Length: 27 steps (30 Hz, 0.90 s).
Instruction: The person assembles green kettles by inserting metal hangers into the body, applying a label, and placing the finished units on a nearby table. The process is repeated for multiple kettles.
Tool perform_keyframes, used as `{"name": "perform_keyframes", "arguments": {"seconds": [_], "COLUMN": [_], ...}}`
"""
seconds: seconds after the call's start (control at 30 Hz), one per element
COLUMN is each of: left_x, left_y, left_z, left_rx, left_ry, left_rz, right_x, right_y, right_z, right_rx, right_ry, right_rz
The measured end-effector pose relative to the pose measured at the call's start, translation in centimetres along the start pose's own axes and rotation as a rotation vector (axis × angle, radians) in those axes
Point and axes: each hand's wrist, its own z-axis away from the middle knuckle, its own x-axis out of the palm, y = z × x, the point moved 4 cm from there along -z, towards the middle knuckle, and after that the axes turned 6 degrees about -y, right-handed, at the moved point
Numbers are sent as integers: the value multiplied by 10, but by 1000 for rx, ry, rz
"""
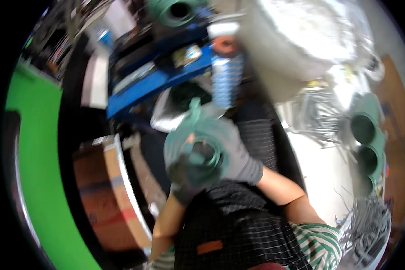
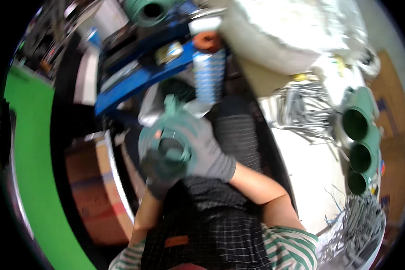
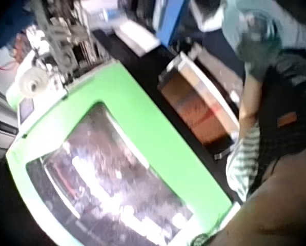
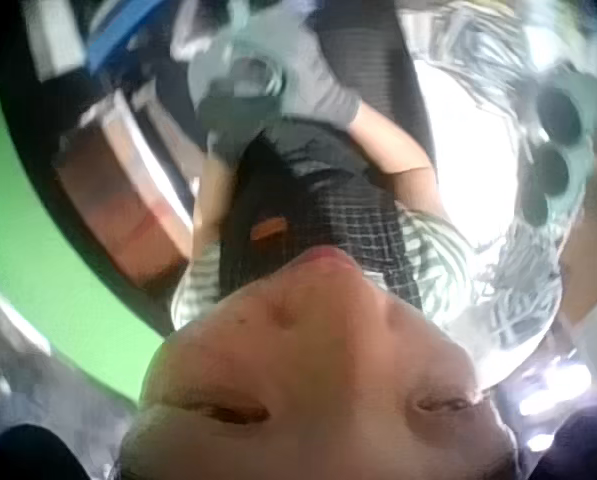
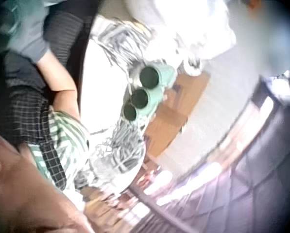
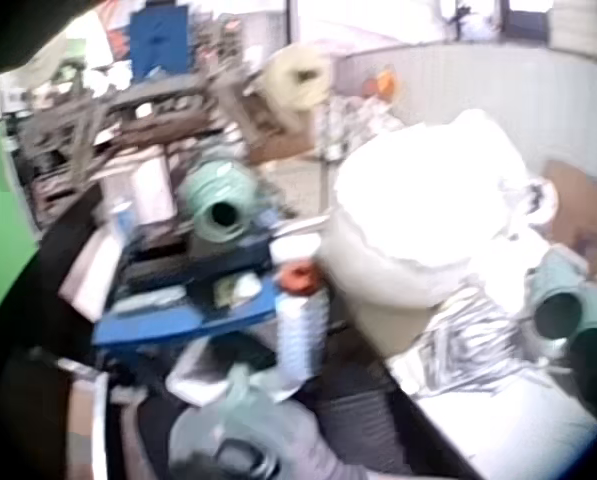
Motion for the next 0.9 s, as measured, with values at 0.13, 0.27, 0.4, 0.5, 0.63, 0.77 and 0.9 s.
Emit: {"name": "perform_keyframes", "arguments": {"seconds": [0.13,0.27,0.4,0.5,0.63,0.77,0.9], "left_x": [5,1,-5,-12,1,-2,-9], "left_y": [21,29,15,19,44,25,27], "left_z": [9,-1,6,7,-16,6,6], "left_rx": [97,74,67,73,64,47,87], "left_ry": [-172,-107,-116,-65,-159,-108,-155], "left_rz": [231,481,403,370,420,529,308], "right_x": [-43,-124,-214,-264,-343,-311,-331], "right_y": [18,34,31,56,207,148,122], "right_z": [47,47,-15,-79,-107,-137,-117], "right_rx": [284,328,385,360,500,490,514], "right_ry": [-149,172,439,495,143,238,517], "right_rz": [-429,-216,235,645,1042,1208,1177]}}
